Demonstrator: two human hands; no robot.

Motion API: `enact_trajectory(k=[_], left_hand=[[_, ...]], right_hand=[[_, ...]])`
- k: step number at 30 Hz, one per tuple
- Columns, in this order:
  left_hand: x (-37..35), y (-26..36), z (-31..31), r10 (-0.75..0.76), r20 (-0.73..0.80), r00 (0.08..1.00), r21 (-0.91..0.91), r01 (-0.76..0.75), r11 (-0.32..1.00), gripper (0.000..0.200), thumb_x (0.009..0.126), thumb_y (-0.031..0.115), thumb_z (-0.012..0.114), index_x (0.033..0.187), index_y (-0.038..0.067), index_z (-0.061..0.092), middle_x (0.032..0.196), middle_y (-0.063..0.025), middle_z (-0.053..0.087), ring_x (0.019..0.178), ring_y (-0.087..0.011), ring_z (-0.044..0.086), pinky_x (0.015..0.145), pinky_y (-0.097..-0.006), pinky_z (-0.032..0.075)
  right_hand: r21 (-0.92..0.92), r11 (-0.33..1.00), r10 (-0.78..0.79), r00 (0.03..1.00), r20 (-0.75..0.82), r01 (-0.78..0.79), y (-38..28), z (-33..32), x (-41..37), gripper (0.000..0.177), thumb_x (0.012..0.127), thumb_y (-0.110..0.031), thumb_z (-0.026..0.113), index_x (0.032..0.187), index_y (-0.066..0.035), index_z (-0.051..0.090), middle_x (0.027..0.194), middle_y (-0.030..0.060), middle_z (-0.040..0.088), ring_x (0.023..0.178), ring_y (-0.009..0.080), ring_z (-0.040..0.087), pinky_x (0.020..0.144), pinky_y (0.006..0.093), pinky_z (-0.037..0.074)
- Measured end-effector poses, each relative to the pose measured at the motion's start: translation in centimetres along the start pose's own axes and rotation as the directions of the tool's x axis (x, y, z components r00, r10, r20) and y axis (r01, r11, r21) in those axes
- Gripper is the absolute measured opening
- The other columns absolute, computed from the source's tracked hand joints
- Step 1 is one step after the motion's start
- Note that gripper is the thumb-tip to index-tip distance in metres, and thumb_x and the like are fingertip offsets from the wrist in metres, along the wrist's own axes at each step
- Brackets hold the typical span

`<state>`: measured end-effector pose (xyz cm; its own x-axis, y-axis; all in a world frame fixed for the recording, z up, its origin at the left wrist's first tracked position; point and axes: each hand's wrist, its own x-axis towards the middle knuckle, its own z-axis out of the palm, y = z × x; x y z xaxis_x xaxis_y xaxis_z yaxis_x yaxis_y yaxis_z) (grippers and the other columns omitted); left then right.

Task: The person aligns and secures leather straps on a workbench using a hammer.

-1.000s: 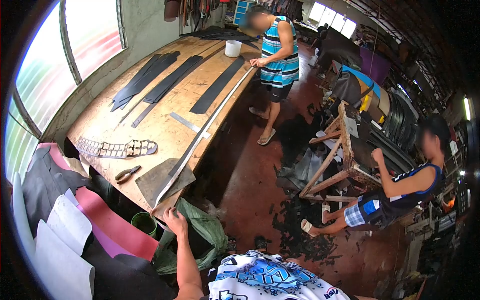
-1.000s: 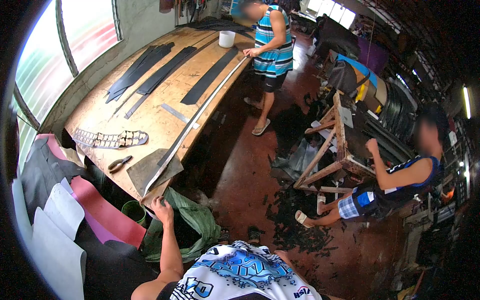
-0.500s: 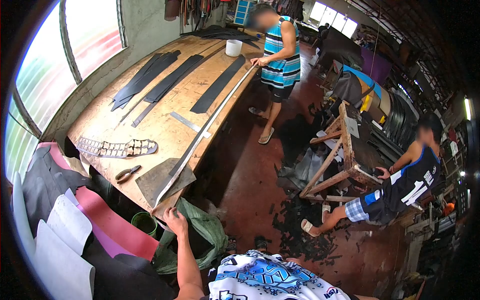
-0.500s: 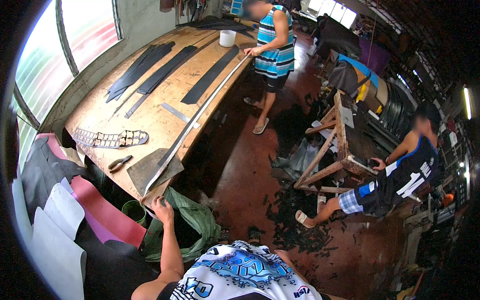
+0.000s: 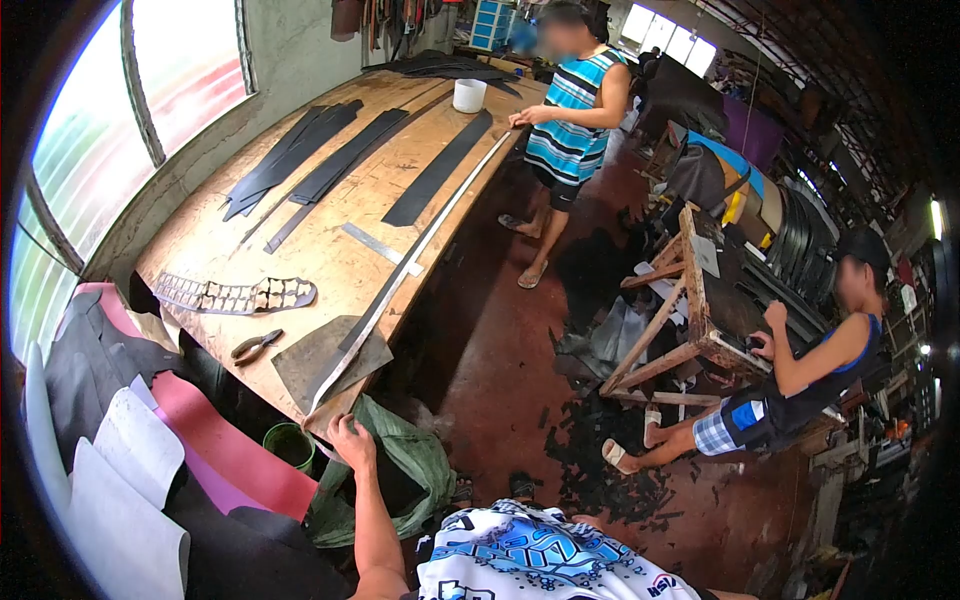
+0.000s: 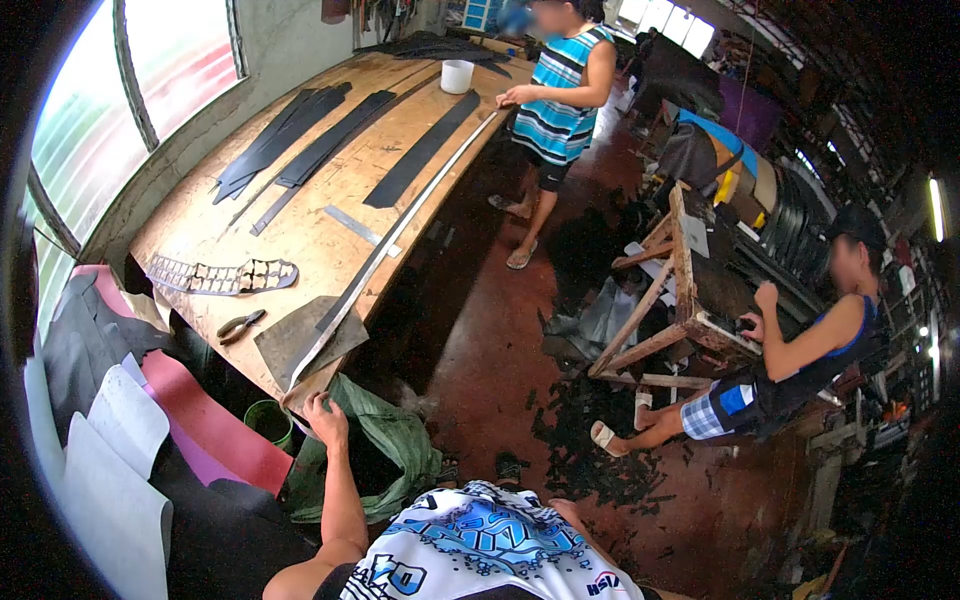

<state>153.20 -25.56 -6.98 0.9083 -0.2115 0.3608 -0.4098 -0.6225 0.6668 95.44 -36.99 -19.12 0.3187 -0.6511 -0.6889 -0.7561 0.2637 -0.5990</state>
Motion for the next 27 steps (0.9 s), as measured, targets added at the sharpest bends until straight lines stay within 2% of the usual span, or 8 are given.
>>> enact_trajectory(k=[1, 3, 8, 9, 11, 14, 17, 27], left_hand=[[0.1, 0.0, 0.1, -0.002, 0.001, 1.000, 0.003, 0.002, 1.000, 0.015, 0.074, 0.004, 0.059, 0.088, 0.000, 0.060, 0.104, -0.0156, 0.053, 0.101, -0.0324, 0.049, 0.089, -0.0402, 0.038], [0.6, 0.0, 0.3, -0.091, 0.004, 0.996, -0.009, 0.091, 0.996, 0.014, 0.074, 0.004, 0.059, 0.088, 0.000, 0.060, 0.100, -0.0159, 0.054, 0.099, -0.0329, 0.050, 0.087, -0.0402, 0.039], [5.7, 1.8, 1.4, 0.063, -0.049, 0.997, -0.120, -0.068, 0.990, 0.022, 0.070, 0.005, 0.057, 0.092, 0.002, 0.060, 0.095, -0.0159, 0.057, 0.093, -0.0333, 0.052, 0.083, -0.0399, 0.041], [7.4, 2.4, 1.8, 0.072, 0.006, 0.997, -0.075, -0.072, 0.995, 0.021, 0.072, 0.006, 0.056, 0.092, 0.002, 0.061, 0.094, -0.0150, 0.057, 0.093, -0.0325, 0.053, 0.082, -0.0392, 0.042], [10.2, 2.1, 4.1, 0.142, -0.049, 0.989, -0.067, -0.145, 0.987, 0.019, 0.077, 0.011, 0.056, 0.093, 0.004, 0.062, 0.093, -0.0136, 0.058, 0.092, -0.0313, 0.054, 0.081, -0.0384, 0.043], [13.8, 3.8, 5.4, 0.065, 0.014, 0.998, 0.028, -0.065, 0.997, 0.021, 0.078, 0.018, 0.059, 0.092, 0.003, 0.063, 0.099, -0.0142, 0.057, 0.095, -0.0309, 0.053, 0.082, -0.0386, 0.044], [16.1, 4.7, 6.3, -0.144, 0.261, 0.955, 0.366, 0.040, 0.930, 0.036, 0.077, 0.032, 0.062, 0.100, 0.003, 0.063, 0.109, -0.0155, 0.055, 0.108, -0.0314, 0.047, 0.089, -0.0420, 0.040], [19.0, 3.4, 8.5, -0.253, 0.447, 0.858, 0.399, 0.062, 0.915, 0.030, 0.077, 0.020, 0.056, 0.100, 0.003, 0.061, 0.110, -0.0159, 0.057, 0.108, -0.0335, 0.049, 0.091, -0.0430, 0.040]], right_hand=[[-0.072, 0.990, 0.127, 0.988, 0.086, -0.121, -0.5, -0.2, -0.1, 0.038, 0.091, -0.020, 0.045, 0.122, 0.002, 0.049, 0.124, 0.0157, 0.051, 0.116, 0.0231, 0.048, 0.102, 0.0315, 0.033], [-0.087, 0.987, 0.144, 0.988, 0.065, -0.138, -1.2, 0.0, -0.3, 0.037, 0.091, -0.020, 0.046, 0.121, 0.001, 0.050, 0.122, 0.0154, 0.052, 0.115, 0.0228, 0.048, 0.101, 0.0314, 0.034], [-0.136, 0.987, 0.090, 0.996, -0.002, -0.089, 0.2, 0.0, -0.6, 0.035, 0.090, -0.020, 0.047, 0.117, 0.001, 0.053, 0.119, 0.0146, 0.053, 0.111, 0.0221, 0.050, 0.098, 0.0312, 0.036], [-0.147, 0.985, 0.089, 0.996, -0.005, -0.089, -0.3, -0.1, -0.8, 0.034, 0.089, -0.020, 0.048, 0.117, 0.000, 0.053, 0.118, 0.0144, 0.054, 0.111, 0.0219, 0.050, 0.097, 0.0311, 0.036], [-0.160, 0.982, 0.093, 0.995, -0.029, -0.097, -0.5, -0.6, -0.9, 0.034, 0.089, -0.020, 0.048, 0.116, 0.000, 0.054, 0.117, 0.0141, 0.055, 0.109, 0.0217, 0.051, 0.096, 0.0310, 0.037], [-0.178, 0.979, 0.089, 0.995, -0.045, -0.096, -0.3, -1.0, -1.0, 0.032, 0.088, -0.019, 0.049, 0.114, 0.000, 0.055, 0.115, 0.0136, 0.056, 0.107, 0.0212, 0.052, 0.094, 0.0309, 0.038], [-0.190, 0.978, 0.076, 0.996, -0.054, -0.085, 0.1, -1.1, -0.8, 0.031, 0.088, -0.019, 0.050, 0.112, -0.001, 0.057, 0.113, 0.0131, 0.057, 0.105, 0.0208, 0.053, 0.092, 0.0308, 0.039], [-0.206, 0.977, 0.037, 0.991, -0.127, -0.063, 0.6, 0.0, -1.5, 0.027, 0.085, -0.018, 0.053, 0.105, -0.002, 0.061, 0.106, 0.0115, 0.061, 0.098, 0.0194, 0.057, 0.086, 0.0303, 0.043]])
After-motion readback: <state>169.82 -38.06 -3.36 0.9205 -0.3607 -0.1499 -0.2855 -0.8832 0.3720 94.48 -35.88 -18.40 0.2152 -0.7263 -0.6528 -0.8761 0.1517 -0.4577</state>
